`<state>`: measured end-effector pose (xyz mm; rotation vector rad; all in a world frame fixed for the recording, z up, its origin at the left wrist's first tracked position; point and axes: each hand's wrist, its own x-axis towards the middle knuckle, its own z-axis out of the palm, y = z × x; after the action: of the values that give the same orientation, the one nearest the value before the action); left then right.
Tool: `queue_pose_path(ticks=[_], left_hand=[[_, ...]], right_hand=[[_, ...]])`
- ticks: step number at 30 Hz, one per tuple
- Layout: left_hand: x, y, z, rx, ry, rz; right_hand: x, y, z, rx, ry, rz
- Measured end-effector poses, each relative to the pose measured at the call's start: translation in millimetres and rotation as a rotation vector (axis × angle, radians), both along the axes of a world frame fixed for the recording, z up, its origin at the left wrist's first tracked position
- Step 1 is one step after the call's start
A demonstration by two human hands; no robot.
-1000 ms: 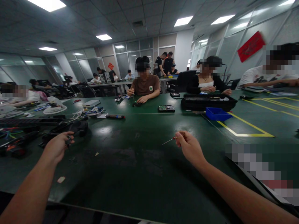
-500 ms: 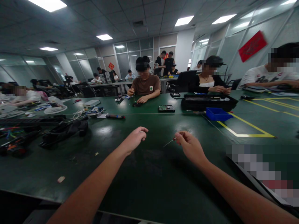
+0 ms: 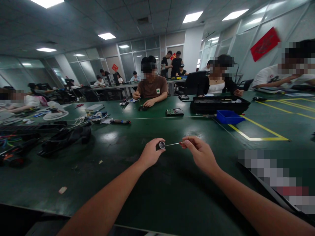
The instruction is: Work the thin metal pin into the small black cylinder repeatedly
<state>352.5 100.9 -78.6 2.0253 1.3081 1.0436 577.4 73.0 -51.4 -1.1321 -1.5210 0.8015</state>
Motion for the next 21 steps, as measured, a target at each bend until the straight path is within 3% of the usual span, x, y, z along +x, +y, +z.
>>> queue_pose_path(ticks=[14,21], left_hand=[[4.7,-8.1,9.1,0.042,0.107,0.011],[4.3,-10.8,11.7,0.077,0.188,0.011]], right_hand=[[-2.0,-1.8,-2.5,0.014,-0.073,-0.006],[-1.8,-7.0,5.7,-0.012,-0.243,-0.092]])
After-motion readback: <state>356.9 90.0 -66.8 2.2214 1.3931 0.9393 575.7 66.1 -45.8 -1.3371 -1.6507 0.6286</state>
